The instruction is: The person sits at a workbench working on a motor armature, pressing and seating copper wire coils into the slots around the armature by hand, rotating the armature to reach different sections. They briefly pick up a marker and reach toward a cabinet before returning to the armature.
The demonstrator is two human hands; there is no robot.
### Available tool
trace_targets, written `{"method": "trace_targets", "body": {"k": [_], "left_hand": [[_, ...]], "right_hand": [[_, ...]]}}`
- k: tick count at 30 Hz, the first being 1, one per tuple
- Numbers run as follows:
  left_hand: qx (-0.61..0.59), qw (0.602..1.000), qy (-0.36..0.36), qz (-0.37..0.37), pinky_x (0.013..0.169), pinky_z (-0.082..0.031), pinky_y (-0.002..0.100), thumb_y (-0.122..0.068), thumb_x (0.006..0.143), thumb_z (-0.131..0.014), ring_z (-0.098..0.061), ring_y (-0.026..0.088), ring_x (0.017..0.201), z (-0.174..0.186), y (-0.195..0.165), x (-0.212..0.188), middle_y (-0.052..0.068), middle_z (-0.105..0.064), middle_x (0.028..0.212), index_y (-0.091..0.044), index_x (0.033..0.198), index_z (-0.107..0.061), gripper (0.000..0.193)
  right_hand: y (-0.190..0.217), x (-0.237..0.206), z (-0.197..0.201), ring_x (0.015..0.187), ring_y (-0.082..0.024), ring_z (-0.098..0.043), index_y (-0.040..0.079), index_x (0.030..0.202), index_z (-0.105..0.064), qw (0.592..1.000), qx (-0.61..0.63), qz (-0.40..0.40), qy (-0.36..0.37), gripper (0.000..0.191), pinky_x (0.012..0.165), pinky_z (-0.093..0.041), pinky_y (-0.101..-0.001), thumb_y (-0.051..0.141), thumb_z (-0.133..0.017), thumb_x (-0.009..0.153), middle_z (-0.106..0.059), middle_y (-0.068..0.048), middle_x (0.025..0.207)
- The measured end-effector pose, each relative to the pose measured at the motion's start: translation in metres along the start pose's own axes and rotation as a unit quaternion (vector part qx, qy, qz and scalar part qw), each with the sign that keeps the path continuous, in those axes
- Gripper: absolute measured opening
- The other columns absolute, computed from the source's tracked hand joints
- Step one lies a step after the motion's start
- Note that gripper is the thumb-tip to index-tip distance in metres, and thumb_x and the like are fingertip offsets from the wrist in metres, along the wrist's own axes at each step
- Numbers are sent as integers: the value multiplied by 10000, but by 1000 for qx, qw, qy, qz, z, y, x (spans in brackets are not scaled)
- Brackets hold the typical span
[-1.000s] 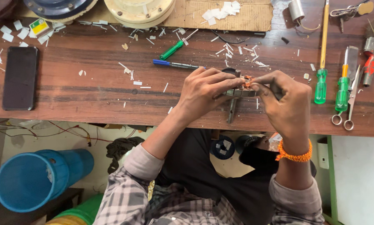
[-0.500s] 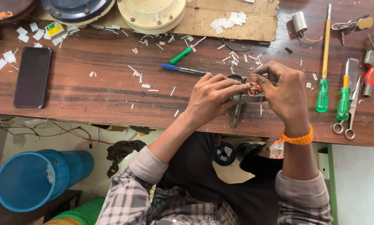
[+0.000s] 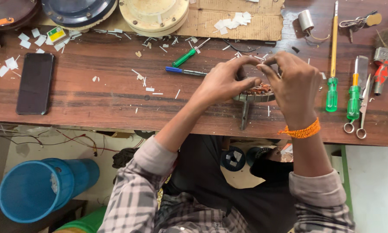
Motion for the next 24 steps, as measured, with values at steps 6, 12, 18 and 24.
{"method": "trace_targets", "body": {"k": [6,12,18,24], "left_hand": [[-57,988,107,-95,708,-573,312,-235,884,-784,-710,102,792,4,12,14,25,-799,895,-162,1106,-792,234],[-36,970,73,-228,787,-565,329,-142,862,-828,-700,161,818,20,17,7,35,-771,877,-131,1080,-818,219],[-14,964,48,-260,723,-559,327,-179,866,-816,-711,164,805,21,10,4,21,-737,901,-156,1072,-812,207],[26,964,40,-262,709,-553,321,-218,874,-813,-695,177,785,20,15,6,23,-753,901,-175,1068,-821,199]], "right_hand": [[15,-24,18,593,-98,-548,41,993,-757,988,78,-134,12,170,544,-394,-290,176,-857,963,-665,-47,732],[48,-51,20,595,-54,-450,23,1039,-766,959,195,-204,23,129,541,-361,-256,108,-815,954,-612,-33,698],[65,-55,11,584,-72,-534,10,992,-751,968,187,-165,1,90,526,-392,-260,35,-800,921,-708,-53,785],[61,-83,-11,666,-132,-679,-4,1001,-725,968,199,-154,-8,83,594,-504,-286,-32,-734,923,-713,-103,840]]}}
Point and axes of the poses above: each hand's wrist, its own x-axis towards the middle knuckle, its own z-axis out of the back of the hand, y = z × x, the point moved 3 cm from there along x, towards the middle knuckle
